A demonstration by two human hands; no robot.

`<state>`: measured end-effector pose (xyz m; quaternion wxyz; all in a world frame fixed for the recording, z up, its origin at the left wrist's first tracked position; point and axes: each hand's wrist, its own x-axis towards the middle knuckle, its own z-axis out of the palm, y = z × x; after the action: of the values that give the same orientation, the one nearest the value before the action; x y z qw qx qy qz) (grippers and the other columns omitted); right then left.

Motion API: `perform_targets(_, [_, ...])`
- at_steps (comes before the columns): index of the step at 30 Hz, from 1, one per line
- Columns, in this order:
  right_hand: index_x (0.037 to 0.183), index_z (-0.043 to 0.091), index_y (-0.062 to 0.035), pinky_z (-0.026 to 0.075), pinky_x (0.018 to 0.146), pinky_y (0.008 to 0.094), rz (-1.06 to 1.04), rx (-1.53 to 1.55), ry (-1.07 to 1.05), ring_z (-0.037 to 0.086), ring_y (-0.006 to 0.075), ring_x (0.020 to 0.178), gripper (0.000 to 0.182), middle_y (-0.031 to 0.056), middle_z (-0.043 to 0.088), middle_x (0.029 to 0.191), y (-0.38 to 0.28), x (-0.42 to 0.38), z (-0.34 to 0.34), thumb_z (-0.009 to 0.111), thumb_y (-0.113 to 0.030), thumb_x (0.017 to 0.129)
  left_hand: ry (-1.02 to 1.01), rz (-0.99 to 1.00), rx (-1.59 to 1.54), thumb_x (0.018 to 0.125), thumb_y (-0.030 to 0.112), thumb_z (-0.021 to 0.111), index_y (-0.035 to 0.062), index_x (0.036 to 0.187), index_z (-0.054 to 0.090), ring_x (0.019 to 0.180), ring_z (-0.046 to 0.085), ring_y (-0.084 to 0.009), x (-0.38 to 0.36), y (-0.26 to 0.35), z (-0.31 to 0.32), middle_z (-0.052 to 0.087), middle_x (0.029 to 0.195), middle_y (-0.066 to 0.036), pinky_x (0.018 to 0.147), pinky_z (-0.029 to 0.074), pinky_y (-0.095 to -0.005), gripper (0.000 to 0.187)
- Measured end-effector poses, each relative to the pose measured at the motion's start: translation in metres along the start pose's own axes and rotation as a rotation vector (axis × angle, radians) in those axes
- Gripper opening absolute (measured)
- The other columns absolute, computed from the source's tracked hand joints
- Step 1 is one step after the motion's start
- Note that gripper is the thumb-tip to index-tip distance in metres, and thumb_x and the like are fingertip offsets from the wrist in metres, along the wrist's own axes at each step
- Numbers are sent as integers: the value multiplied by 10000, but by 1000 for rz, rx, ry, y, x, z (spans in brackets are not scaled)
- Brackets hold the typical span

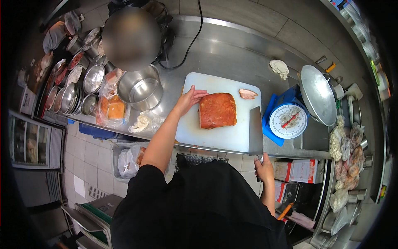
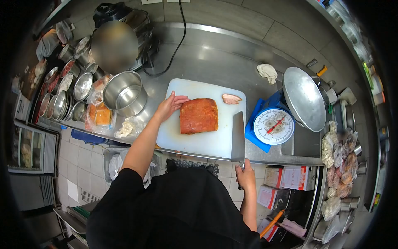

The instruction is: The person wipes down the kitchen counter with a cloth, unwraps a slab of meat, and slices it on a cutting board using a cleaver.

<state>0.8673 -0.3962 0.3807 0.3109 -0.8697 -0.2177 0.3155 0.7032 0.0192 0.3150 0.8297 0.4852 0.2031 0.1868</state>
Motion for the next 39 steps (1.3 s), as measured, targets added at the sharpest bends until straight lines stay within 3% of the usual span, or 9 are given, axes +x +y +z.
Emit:
perform_targets(5, [1182,521,-112,421,404,305,-10,-41,6,522,142,432,243,31,530,594,-7,-3,-2,591,-151,953,14,6,9,1065,551,206,-27,1372,513,1344,478,-244,1,-2,1,572,1380,-181,1170,314,-379,723])
perform_targets(7, [1166,522,-82,468,461,363,13,-59,1,571,199,453,269,84,577,605,-7,-3,-3,607,-196,938,17,2,13,1065,551,206,-24,1370,517,1343,479,-243,0,-1,2,572,1382,-177,1170,314,-379,722])
perform_targets(26, [1155,545,-89,454,446,330,10,82,11,553,157,448,252,58,569,610,3,0,-1,619,-181,933,18,-13,87,1063,557,204,-3,1367,534,1347,473,-236,4,-3,3,569,1386,-154,1154,316,-381,717])
perform_targets(33, [1157,563,-72,471,491,322,-85,167,14,580,144,502,266,45,595,652,-63,-34,-6,622,-153,911,6,30,118,1070,536,214,-9,1360,537,1340,479,-234,-5,-10,5,570,1385,-149,1156,307,-383,697])
perform_targets(35, [1184,550,-56,441,469,268,-158,137,-54,530,105,506,263,25,562,685,-84,-40,-3,592,-85,926,-26,37,121,1074,525,224,-14,1345,545,1328,486,-230,-5,-11,4,578,1373,-142,1159,300,-379,683])
perform_targets(37, [1194,555,-57,450,483,293,-180,63,-51,550,116,514,274,33,582,684,-102,-44,3,592,-114,928,-25,54,148,1076,521,221,-6,1335,557,1310,505,-228,-2,-14,2,586,1362,-141,1152,317,-372,676])
perform_targets(39, [1173,563,-80,511,681,492,-225,-93,-32,675,421,750,304,226,675,788,-119,-46,14,614,-211,903,-31,65,177,1077,518,219,3,1325,569,1291,523,-226,-1,-15,3,595,1352,-141,1146,333,-366,670])
